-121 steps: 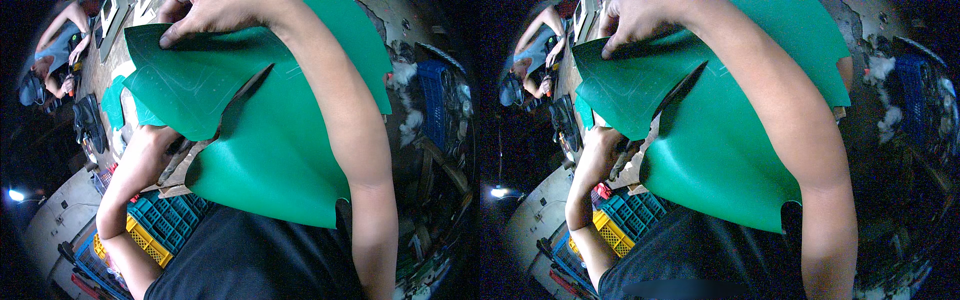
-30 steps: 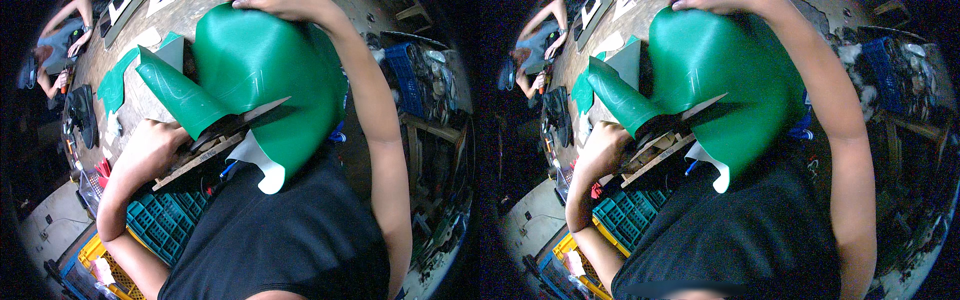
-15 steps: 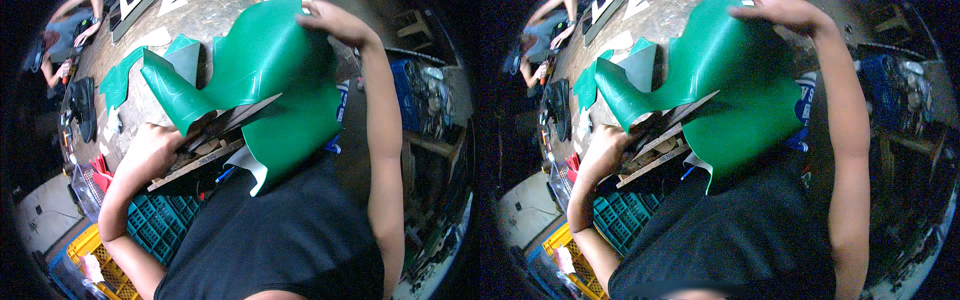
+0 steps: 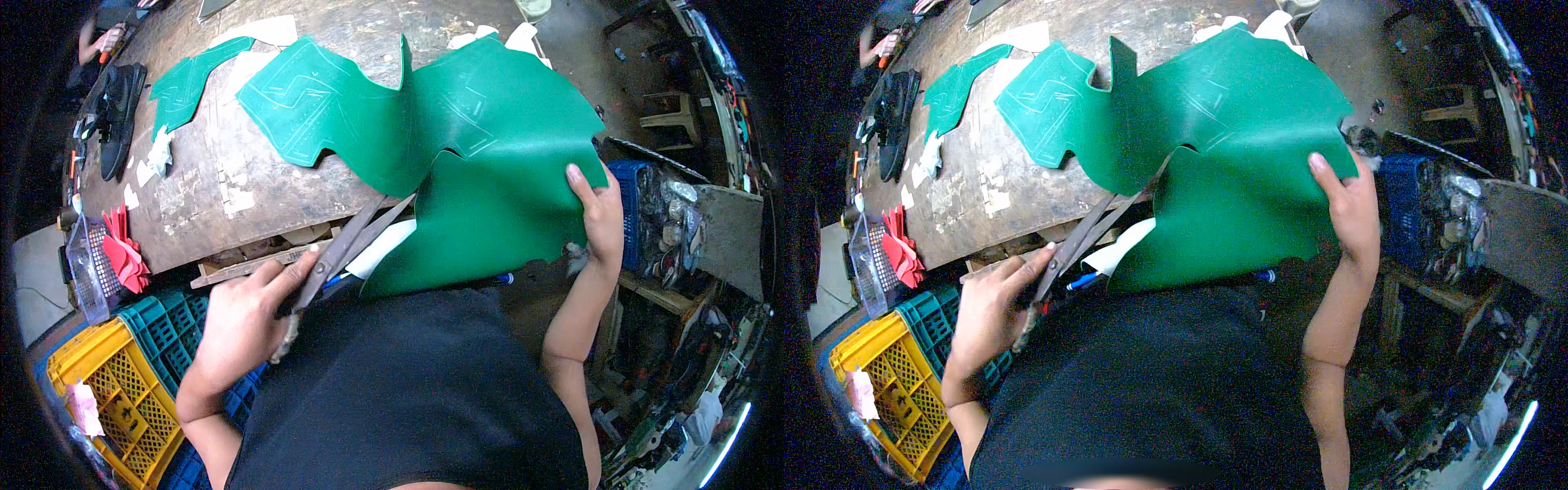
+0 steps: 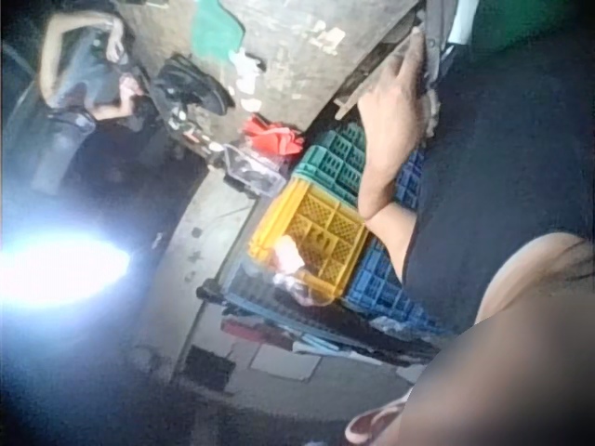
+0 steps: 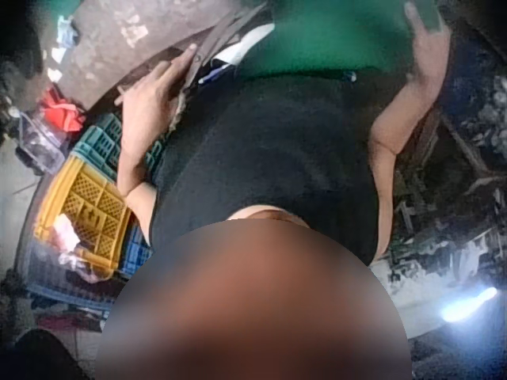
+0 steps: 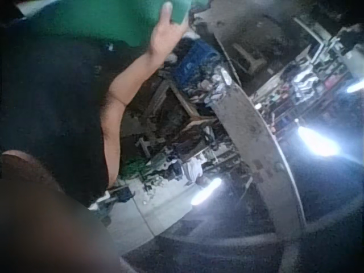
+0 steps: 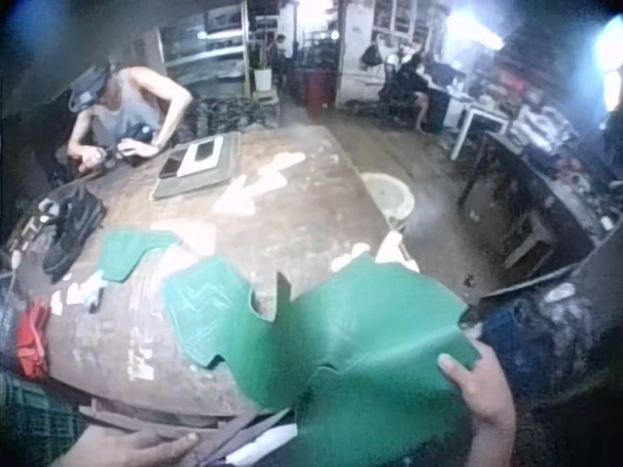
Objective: The person traces a pattern onto a green sheet using a white template and a pencil, then cuts the sheet along the traced lines with shears. The cut piece is placed on the table, and the person handles a white roll and some paper templates.
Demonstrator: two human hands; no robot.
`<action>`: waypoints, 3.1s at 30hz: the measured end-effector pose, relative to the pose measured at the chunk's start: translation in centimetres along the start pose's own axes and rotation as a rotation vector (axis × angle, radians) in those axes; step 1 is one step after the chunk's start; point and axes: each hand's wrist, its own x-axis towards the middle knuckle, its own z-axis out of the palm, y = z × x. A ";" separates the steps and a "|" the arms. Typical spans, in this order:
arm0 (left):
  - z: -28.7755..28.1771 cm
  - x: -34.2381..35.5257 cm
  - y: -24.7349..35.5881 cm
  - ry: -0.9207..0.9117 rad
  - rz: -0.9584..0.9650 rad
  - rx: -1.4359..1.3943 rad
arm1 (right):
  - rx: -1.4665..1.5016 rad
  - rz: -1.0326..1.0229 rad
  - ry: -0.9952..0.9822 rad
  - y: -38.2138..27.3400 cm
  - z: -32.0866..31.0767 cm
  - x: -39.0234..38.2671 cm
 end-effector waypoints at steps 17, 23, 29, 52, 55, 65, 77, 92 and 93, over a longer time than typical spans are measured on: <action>10.0 3.4 3.9 0.018 0.036 -0.421 | 0.792 0.042 -0.206 16.1 -4.0 -2.0; 11.2 2.9 3.7 0.086 0.069 -0.286 | 1.212 0.273 -0.402 13.6 -1.5 0.1; 10.7 2.6 4.2 0.121 0.014 -0.311 | 1.499 0.251 -0.524 14.1 0.3 0.3; 11.5 2.8 3.6 0.189 0.059 -0.135 | 0.774 0.443 -0.357 9.9 -0.1 1.8; 10.9 2.2 3.6 0.190 0.038 -0.166 | 0.922 0.388 -0.372 11.1 0.2 1.2; 8.7 0.9 3.1 0.096 0.035 -0.127 | 0.935 0.036 -0.300 14.4 -0.3 0.4; 10.1 2.3 2.5 0.068 -0.036 -0.144 | -0.535 -0.176 0.402 1.0 1.2 0.1; 11.0 2.1 5.1 0.201 -0.042 -0.028 | -0.688 -1.169 -0.604 1.5 14.9 16.6; 10.8 1.9 5.4 0.203 -0.035 -0.030 | -0.535 -1.181 -0.588 1.3 14.8 16.9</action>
